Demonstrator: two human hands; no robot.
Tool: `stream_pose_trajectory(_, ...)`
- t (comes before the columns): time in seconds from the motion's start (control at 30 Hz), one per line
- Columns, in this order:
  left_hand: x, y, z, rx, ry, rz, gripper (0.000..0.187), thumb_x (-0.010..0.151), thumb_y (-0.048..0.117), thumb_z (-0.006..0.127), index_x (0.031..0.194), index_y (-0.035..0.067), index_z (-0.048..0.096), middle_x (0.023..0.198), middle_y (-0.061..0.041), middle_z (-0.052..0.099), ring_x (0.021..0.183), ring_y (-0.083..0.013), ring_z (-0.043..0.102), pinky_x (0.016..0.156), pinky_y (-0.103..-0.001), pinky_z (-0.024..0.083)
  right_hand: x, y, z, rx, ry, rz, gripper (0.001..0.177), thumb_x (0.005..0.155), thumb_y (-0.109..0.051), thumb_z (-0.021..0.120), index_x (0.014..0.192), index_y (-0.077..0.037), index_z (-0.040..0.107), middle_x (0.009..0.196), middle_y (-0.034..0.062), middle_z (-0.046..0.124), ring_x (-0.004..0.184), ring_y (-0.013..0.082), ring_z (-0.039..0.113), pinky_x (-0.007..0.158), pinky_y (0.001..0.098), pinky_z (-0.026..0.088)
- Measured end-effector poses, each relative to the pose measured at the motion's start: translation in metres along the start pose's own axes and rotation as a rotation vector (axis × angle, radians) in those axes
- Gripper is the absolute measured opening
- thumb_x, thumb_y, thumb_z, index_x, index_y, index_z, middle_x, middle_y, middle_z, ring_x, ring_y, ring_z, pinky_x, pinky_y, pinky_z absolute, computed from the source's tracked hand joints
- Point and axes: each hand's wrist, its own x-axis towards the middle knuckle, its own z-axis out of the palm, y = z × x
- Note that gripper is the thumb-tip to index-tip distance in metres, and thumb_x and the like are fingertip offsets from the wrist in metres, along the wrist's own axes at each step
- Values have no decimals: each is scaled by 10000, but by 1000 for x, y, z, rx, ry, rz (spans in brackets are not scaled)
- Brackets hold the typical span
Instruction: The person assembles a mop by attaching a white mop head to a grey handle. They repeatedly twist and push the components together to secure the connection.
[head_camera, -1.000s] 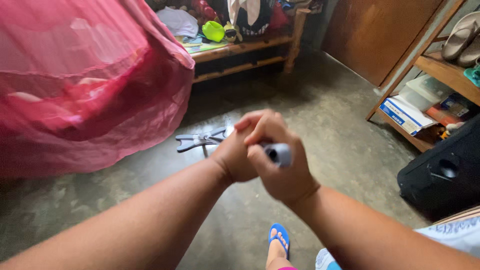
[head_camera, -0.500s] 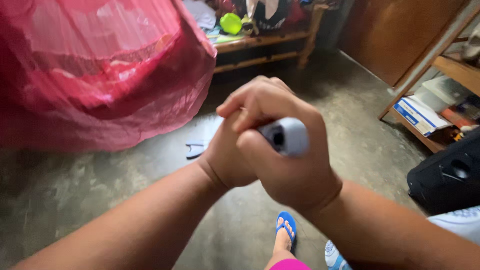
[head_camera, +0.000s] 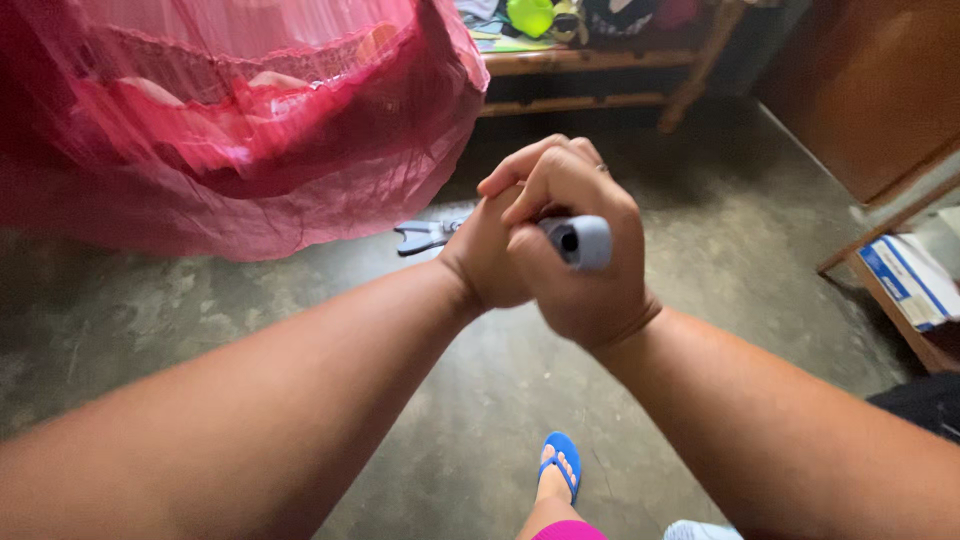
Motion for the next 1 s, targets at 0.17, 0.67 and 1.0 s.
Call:
stream_pose_trajectory(0.17,39,-58,16,455,-135,29,169,820,120,710,965,125,622,1031,-49,601,1067,-203,597,931,-325,482,2,55,-26,72,41,88,117,807,-14,551,922,-38,550,1102,133,679,955,176,601,883,275,503)
stream_pose_trajectory(0.67,17,5,72,205,-117,-24,218,779,128,693,993,135,649,1057,-60,643,1066,-238,620,929,-336,502,-59,-2,-67,-76,-34,159,142,827,28,616,945,-44,583,1102,120,683,1106,224,628,1005,322,495)
stream_pose_trajectory(1.0,1,118,27,114,-42,87,242,873,97,715,1101,102,632,1097,-17,677,1054,-145,665,936,-306,559,-3,-135,-44,-12,14,103,90,804,13,534,862,-9,599,911,65,679,917,121,659,878,267,529)
